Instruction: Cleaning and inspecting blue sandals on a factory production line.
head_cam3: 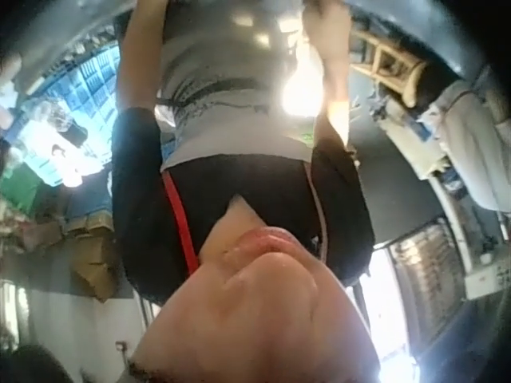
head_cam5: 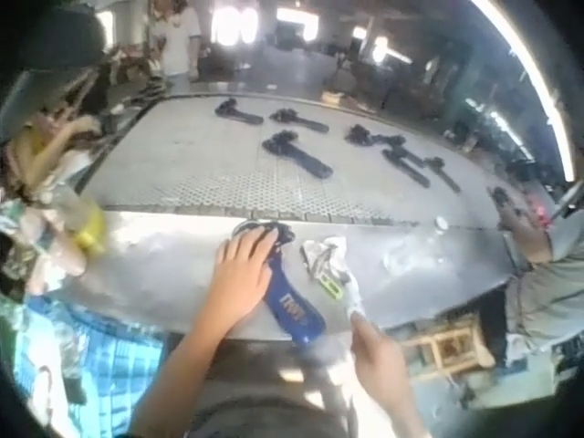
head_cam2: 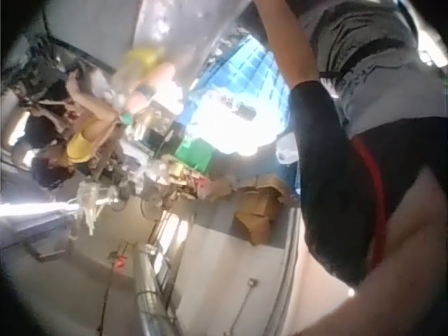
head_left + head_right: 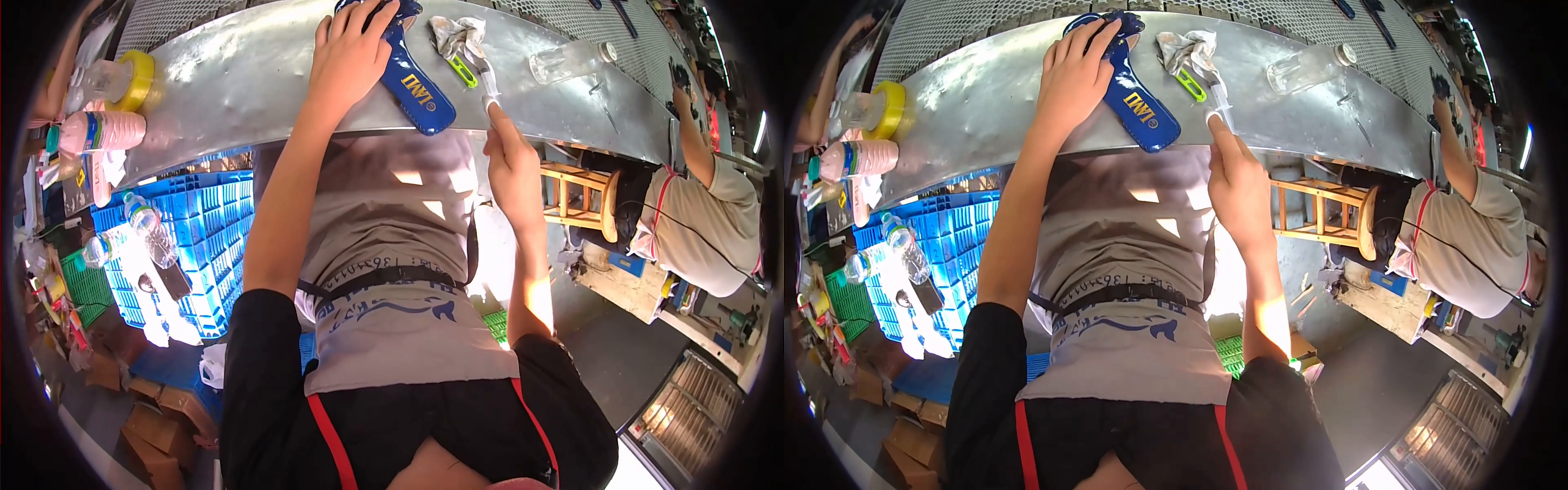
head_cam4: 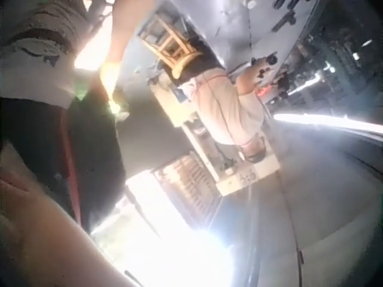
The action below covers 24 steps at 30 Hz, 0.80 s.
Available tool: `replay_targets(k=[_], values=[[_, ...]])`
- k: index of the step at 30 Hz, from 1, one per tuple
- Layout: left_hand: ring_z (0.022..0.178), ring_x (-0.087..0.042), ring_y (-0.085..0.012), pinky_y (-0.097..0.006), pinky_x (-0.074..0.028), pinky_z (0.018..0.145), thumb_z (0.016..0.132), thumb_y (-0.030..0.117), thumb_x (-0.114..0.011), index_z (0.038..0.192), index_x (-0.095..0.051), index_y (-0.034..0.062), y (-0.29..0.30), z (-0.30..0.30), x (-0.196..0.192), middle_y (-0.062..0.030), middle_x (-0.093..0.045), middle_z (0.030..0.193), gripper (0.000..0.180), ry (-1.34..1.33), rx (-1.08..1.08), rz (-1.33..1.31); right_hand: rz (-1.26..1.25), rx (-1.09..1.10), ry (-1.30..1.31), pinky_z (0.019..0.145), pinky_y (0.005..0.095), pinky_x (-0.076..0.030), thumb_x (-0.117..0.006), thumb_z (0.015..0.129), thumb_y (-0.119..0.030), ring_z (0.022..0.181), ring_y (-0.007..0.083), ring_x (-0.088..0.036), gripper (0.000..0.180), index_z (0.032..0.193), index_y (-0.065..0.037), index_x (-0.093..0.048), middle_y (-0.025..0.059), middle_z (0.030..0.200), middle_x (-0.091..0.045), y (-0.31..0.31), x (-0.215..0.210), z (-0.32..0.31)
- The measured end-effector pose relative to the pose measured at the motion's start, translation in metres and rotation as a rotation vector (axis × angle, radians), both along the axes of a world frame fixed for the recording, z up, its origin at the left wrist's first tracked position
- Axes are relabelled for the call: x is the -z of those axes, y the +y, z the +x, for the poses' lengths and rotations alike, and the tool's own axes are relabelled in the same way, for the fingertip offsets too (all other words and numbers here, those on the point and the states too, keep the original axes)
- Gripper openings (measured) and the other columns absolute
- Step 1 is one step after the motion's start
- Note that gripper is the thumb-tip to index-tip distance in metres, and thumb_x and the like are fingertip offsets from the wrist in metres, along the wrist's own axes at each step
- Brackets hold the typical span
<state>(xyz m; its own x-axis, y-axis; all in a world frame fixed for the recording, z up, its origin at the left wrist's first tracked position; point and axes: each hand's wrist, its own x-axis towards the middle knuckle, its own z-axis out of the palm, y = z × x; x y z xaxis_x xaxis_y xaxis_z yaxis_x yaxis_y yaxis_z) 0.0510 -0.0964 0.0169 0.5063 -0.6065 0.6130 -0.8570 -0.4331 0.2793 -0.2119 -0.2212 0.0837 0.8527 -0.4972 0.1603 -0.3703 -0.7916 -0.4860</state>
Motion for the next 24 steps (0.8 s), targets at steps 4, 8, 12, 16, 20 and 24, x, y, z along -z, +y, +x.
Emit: replay_targets(k=[4,8,12,16,20,24], values=[[0.133,-0.053,-0.0291,-0.049,-0.038,0.115,0.094,0.016,-0.059,0.152,-0.052,0.0202,0.0,-0.002,0.006,-0.007,-0.057,0.146,0.058,0.013,-0.001,-0.008,0.265,-0.03,-0.208,0.083,0.0322,-0.051,-0.05,0.098,0.005,0.091,0.025,-0.065,0.032,0.127,0.003,-0.066,0.018,0.102,-0.066,0.01,0.001,0.006],[0.133,-0.054,-0.0292,-0.049,-0.038,0.115,0.094,0.016,-0.059,0.152,-0.052,0.0198,0.0,-0.001,0.011,-0.0074,-0.056,0.146,0.058,0.01,-0.007,-0.026,0.22,-0.067,-0.25,0.075,0.037,-0.051,-0.058,0.093,0.006,0.082,0.0318,-0.064,0.028,0.12,0.002,-0.066,0.0188,0.098,-0.062,0.026,0.006,0.013],[0.132,-0.054,-0.0299,-0.049,-0.039,0.114,0.094,0.015,-0.059,0.15,-0.053,0.019,0.004,0.0,0.009,-0.0083,-0.057,0.145,0.057,0.018,-0.001,-0.034,0.258,-0.125,-0.226,0.075,0.0385,-0.051,-0.064,0.093,0.002,0.083,0.0342,-0.064,0.033,0.126,-0.001,-0.064,0.019,0.1,-0.062,0.054,0.01,0.014],[0.134,-0.053,-0.0284,-0.054,-0.039,0.114,0.093,0.016,-0.062,0.146,-0.058,0.0188,0.0,0.0,0.008,-0.006,-0.057,0.145,0.053,0.035,0.015,-0.051,0.268,-0.336,-0.327,0.068,0.0381,-0.052,-0.069,0.092,0.002,0.08,0.0341,-0.066,0.033,0.124,-0.001,-0.064,0.0181,0.105,-0.066,0.07,0.02,0.004],[0.134,-0.053,-0.0289,-0.052,-0.039,0.113,0.093,0.016,-0.062,0.146,-0.058,0.0193,0.001,-0.003,0.006,-0.0066,-0.057,0.145,0.053,0.034,0.024,-0.037,0.471,-0.45,-0.154,0.072,0.0343,-0.054,-0.073,0.091,0.001,0.08,0.0276,-0.07,0.03,0.12,0.0,-0.066,0.0149,0.099,-0.071,0.066,0.013,0.007],[0.133,-0.053,-0.0292,-0.05,-0.038,0.114,0.092,0.016,-0.061,0.147,-0.058,0.019,0.004,-0.002,0.005,-0.0067,-0.058,0.145,0.055,0.026,0.007,-0.034,0.517,-0.704,-0.368,0.071,0.0348,-0.057,-0.073,0.091,0.0,0.078,0.0252,-0.073,0.024,0.114,-0.003,-0.071,0.0129,0.096,-0.075,0.03,0.009,0.05]])
